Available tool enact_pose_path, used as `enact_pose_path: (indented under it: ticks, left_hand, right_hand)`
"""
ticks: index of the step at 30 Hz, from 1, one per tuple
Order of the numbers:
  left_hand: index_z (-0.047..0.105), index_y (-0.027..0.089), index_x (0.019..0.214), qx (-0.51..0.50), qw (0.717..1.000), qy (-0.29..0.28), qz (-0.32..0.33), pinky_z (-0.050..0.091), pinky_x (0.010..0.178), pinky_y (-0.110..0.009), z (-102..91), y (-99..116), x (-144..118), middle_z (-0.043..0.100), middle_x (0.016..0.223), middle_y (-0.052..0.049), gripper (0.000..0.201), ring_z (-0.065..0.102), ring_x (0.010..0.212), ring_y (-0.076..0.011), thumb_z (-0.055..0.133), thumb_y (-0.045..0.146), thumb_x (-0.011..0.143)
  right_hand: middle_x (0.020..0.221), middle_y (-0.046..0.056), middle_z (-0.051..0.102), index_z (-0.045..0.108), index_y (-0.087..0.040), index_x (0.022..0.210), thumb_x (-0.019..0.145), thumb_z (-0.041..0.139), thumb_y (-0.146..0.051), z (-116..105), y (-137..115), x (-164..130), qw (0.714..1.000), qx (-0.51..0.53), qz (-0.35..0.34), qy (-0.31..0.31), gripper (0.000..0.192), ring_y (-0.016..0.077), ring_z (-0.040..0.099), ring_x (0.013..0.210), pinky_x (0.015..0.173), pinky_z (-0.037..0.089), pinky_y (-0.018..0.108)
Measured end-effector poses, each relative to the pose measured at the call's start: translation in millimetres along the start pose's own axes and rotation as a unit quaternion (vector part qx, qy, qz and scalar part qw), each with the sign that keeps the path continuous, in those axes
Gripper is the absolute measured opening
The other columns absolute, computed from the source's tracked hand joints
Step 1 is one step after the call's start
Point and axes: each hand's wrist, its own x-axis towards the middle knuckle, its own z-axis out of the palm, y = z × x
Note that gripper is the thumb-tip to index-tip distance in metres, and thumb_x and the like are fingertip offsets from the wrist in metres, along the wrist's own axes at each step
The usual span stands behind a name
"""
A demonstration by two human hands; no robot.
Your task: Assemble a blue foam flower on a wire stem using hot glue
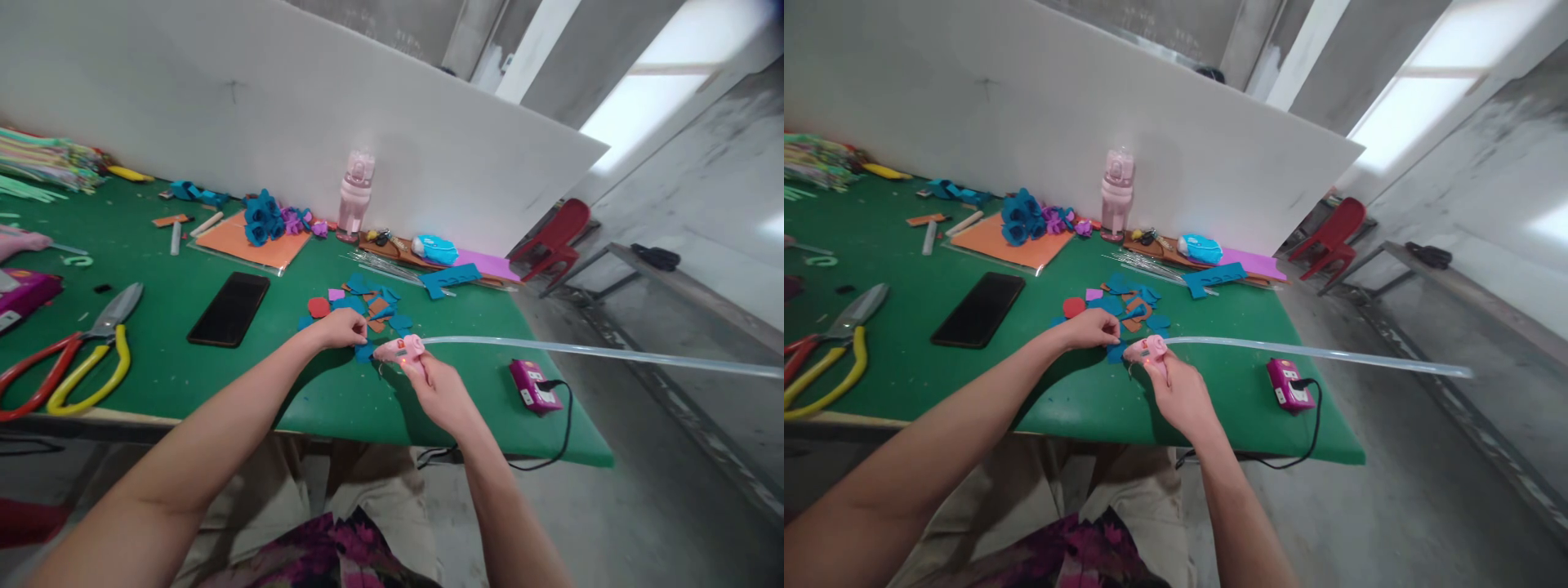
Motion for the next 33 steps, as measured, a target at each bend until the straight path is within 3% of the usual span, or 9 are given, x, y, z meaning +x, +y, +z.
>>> enact_pose_path:
  ticks: [6, 9, 12, 16, 19, 22, 25, 29, 33]
  left_hand:
    - [0.06, 0.014, 0.06, 0.004, 1.0, -0.005, -0.002, 0.033, 0.049, -0.019, 0.0, -0.8, 1.0, 0.055, 0.05, 0.002, 0.01, 0.05, 0.051, -0.0104, 0.055, 0.023, 0.062]
    - [0.06, 0.014, 0.06, 0.001, 1.0, -0.006, -0.006, 0.033, 0.049, -0.02, 0.4, -2.4, 1.7, 0.056, 0.051, 0.001, 0.011, 0.051, 0.052, -0.0112, 0.055, 0.025, 0.061]
    - [0.059, 0.015, 0.061, -0.009, 1.0, -0.007, -0.009, 0.034, 0.049, -0.02, 1.1, -4.3, 2.6, 0.057, 0.052, 0.001, 0.011, 0.051, 0.052, -0.0113, 0.055, 0.025, 0.061]
    - [0.058, 0.015, 0.06, -0.017, 1.0, -0.008, -0.011, 0.034, 0.049, -0.021, 1.5, -4.7, 2.6, 0.055, 0.051, 0.001, 0.01, 0.051, 0.052, -0.0114, 0.055, 0.024, 0.061]
    - [0.057, 0.015, 0.06, -0.035, 0.999, -0.005, -0.009, 0.035, 0.05, -0.021, 1.2, -3.5, 1.6, 0.054, 0.051, 0.002, 0.008, 0.05, 0.051, -0.0112, 0.055, 0.023, 0.06]
    - [0.056, 0.015, 0.061, -0.073, 0.997, -0.01, -0.007, 0.036, 0.052, -0.021, 0.8, -3.2, 0.8, 0.054, 0.051, 0.002, 0.007, 0.05, 0.051, -0.0108, 0.054, 0.022, 0.06]
    - [0.056, 0.015, 0.063, -0.127, 0.992, -0.019, -0.004, 0.037, 0.053, -0.021, -0.2, -4.9, 0.3, 0.053, 0.053, 0.003, 0.009, 0.05, 0.051, -0.0104, 0.055, 0.023, 0.06]
    - [0.057, 0.015, 0.065, -0.19, 0.981, -0.024, 0.002, 0.038, 0.054, -0.022, -3.1, -6.3, -1.2, 0.054, 0.055, 0.003, 0.014, 0.05, 0.053, -0.0101, 0.058, 0.028, 0.061]
    - [0.057, 0.015, 0.065, -0.21, 0.977, -0.014, -0.015, 0.034, 0.049, -0.02, -7.1, -0.8, -5.3, 0.055, 0.054, 0.003, 0.016, 0.048, 0.051, -0.0095, 0.06, 0.03, 0.062]
  right_hand:
    - [0.091, 0.011, 0.064, 0.056, -0.017, 0.102, 0.086, 0.034, -0.039, 0.5, 1.4, -0.3, 1.0, -0.005, -0.002, 0.012, 0.034, 0.0193, 0.059, 0.076, 0.064, 0.039, 0.025]
    - [0.078, 0.008, 0.064, 0.058, -0.017, 0.09, 0.085, 0.035, -0.04, -0.9, 5.2, -2.1, 1.0, 0.009, 0.003, 0.027, 0.033, 0.0172, 0.057, 0.067, 0.059, 0.038, 0.024]
    - [0.063, 0.003, 0.058, 0.055, -0.017, 0.078, 0.083, 0.038, -0.045, -4.7, 13.0, -5.8, 0.993, 0.107, 0.051, 0.026, 0.033, 0.0121, 0.049, 0.05, 0.049, 0.037, 0.022]
    - [0.062, -0.001, 0.054, 0.051, -0.017, 0.078, 0.08, 0.043, -0.048, -13.3, 23.5, -11.7, 0.944, 0.31, 0.116, -0.004, 0.032, 0.0057, 0.036, 0.037, 0.037, 0.032, 0.02]
    - [0.072, 0.002, 0.06, 0.051, -0.016, 0.087, 0.077, 0.048, -0.046, -19.4, 29.2, -14.6, 0.902, 0.413, 0.13, -0.009, 0.032, 0.0045, 0.037, 0.037, 0.038, 0.035, 0.021]
    - [0.079, 0.005, 0.063, 0.051, -0.016, 0.092, 0.076, 0.05, -0.046, -21.6, 37.5, -13.4, 0.879, 0.456, 0.14, -0.005, 0.034, 0.005, 0.04, 0.039, 0.041, 0.037, 0.022]
    - [0.073, 0.003, 0.062, 0.054, -0.016, 0.091, 0.073, 0.052, -0.049, -18.0, 51.4, -6.7, 0.891, 0.423, 0.161, 0.025, 0.038, 0.0078, 0.046, 0.045, 0.044, 0.035, 0.021]
    - [0.066, 0.0, 0.057, 0.057, -0.015, 0.076, 0.072, 0.051, -0.051, -8.6, 73.1, 7.1, 0.94, 0.268, 0.176, 0.116, 0.036, 0.0117, 0.049, 0.059, 0.052, 0.034, 0.022]
    - [0.053, -0.001, 0.05, 0.05, -0.017, 0.06, 0.077, 0.039, -0.055, -3.2, 84.6, 14.2, 0.973, 0.097, 0.179, 0.111, 0.042, 0.0126, 0.046, 0.053, 0.052, 0.03, 0.023]
